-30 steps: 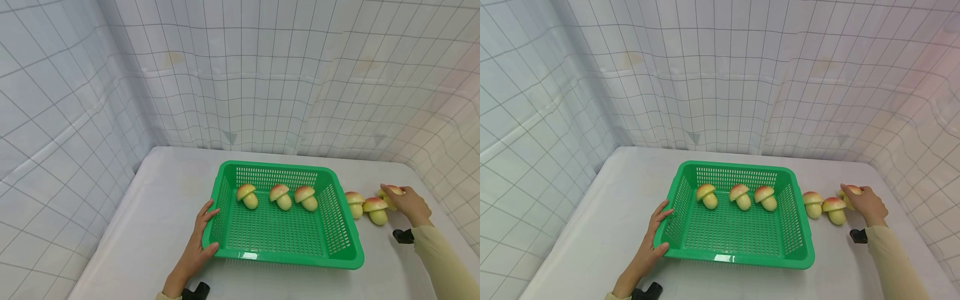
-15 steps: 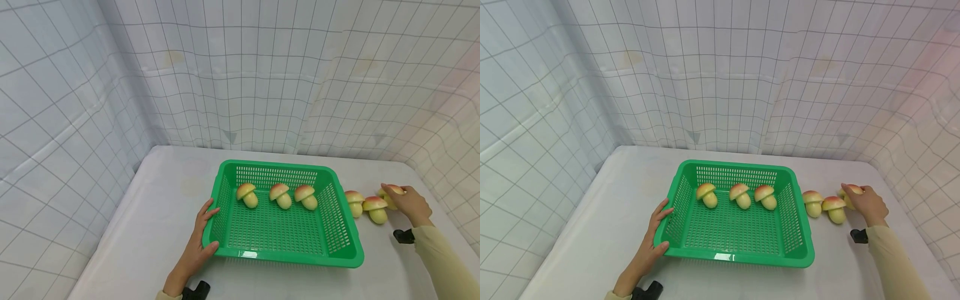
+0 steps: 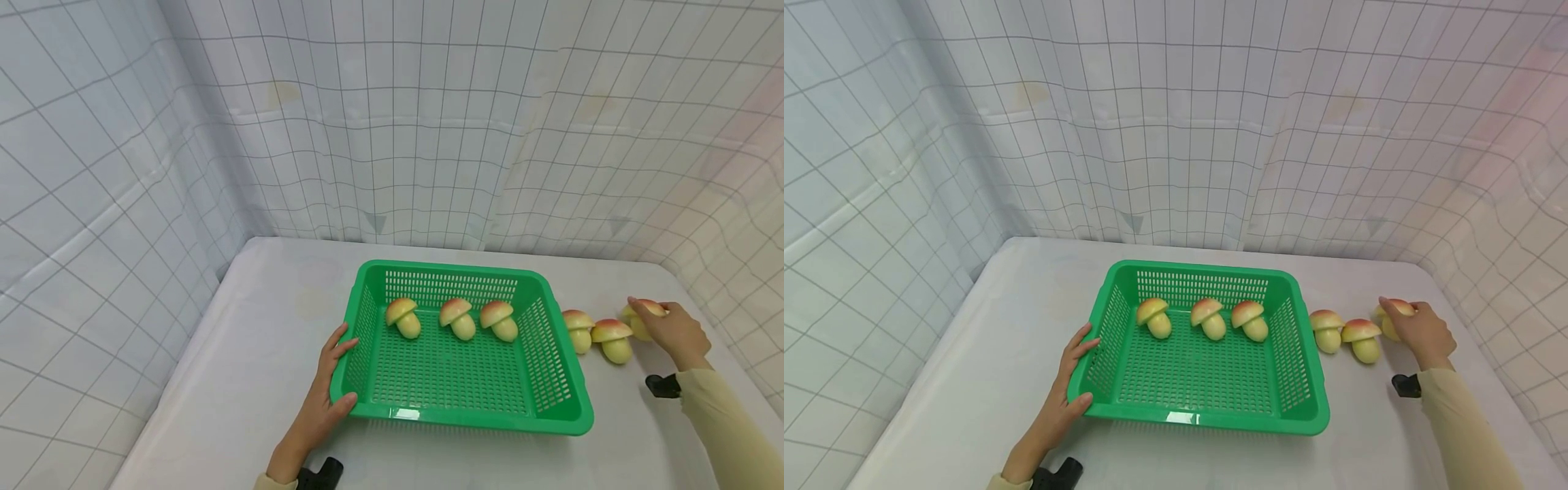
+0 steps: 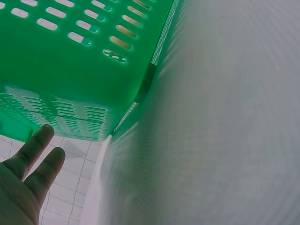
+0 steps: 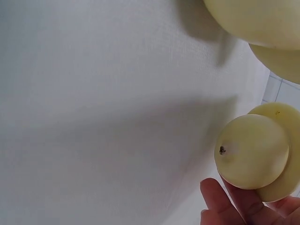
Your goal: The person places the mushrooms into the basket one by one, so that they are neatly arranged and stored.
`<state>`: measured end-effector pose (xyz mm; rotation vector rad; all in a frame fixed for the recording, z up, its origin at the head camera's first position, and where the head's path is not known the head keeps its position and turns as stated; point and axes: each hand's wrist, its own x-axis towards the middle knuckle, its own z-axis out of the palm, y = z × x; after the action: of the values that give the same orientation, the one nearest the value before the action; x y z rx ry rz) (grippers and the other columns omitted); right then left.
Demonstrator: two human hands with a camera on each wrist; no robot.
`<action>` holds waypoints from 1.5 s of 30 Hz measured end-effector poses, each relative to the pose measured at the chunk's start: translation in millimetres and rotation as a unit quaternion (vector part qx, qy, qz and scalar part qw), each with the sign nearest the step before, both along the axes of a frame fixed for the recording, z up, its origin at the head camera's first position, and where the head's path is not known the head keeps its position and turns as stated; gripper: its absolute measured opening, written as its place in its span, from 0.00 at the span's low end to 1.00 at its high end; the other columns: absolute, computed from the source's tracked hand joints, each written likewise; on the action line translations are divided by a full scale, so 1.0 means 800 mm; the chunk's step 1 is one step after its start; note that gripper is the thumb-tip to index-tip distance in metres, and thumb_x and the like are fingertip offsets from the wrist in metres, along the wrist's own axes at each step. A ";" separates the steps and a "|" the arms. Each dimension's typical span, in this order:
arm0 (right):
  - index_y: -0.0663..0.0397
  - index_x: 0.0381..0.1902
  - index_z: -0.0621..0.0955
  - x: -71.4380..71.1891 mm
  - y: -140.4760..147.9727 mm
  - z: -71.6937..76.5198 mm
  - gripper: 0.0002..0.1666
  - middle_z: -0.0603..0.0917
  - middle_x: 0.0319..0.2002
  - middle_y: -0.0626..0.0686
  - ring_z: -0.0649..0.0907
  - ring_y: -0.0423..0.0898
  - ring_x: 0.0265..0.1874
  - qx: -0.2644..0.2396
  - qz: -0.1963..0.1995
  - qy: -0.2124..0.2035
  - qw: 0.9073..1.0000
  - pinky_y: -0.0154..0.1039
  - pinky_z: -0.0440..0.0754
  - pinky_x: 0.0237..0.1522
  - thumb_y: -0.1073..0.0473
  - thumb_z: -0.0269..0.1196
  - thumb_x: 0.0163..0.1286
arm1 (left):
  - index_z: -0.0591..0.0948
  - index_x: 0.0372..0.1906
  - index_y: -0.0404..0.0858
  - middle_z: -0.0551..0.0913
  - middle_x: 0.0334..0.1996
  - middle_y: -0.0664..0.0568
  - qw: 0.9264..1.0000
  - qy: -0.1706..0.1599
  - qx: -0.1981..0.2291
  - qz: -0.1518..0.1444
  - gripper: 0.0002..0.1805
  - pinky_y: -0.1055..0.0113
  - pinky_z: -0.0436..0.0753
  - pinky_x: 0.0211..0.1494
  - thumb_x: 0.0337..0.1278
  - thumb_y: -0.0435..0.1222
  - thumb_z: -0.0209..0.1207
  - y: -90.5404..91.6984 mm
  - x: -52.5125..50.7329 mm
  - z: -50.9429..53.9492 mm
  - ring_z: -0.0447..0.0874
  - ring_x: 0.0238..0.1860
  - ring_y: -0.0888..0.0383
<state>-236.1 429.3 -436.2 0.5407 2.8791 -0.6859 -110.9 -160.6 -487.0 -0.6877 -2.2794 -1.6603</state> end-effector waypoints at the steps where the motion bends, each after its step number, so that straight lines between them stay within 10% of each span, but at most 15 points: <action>1: 0.75 0.67 0.54 0.000 0.000 0.000 0.60 0.61 0.59 0.80 0.68 0.78 0.48 0.000 -0.002 0.001 1.000 0.59 0.65 0.37 0.23 0.38 0.63 | 0.59 0.71 0.43 0.43 0.74 0.51 1.000 0.000 0.000 0.001 0.38 0.32 0.53 0.57 0.50 0.36 0.52 0.000 0.000 0.000 0.42 0.72 0.48; 31: 0.72 0.61 0.66 0.009 -0.016 0.030 0.54 0.78 0.42 0.73 0.78 0.62 0.25 0.030 -0.024 0.138 0.990 0.48 0.66 0.24 0.25 0.45 0.63 | 0.59 0.70 0.36 0.43 0.74 0.51 1.000 0.002 0.000 0.004 0.38 0.32 0.52 0.56 0.50 0.37 0.52 0.001 -0.001 0.000 0.42 0.72 0.49; 45: 0.69 0.60 0.69 0.020 -0.047 0.068 0.48 0.80 0.44 0.69 0.78 0.64 0.31 0.022 -0.004 0.202 0.979 0.48 0.63 0.25 0.29 0.49 0.64 | 0.59 0.70 0.36 0.44 0.74 0.51 1.000 0.007 0.000 0.004 0.38 0.31 0.51 0.56 0.50 0.37 0.52 0.001 -0.001 0.002 0.41 0.72 0.48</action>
<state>-220.4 391.7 -381.5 0.4629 3.2747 -0.8184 -111.4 -159.4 -485.7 -0.6859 -2.2693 -1.6468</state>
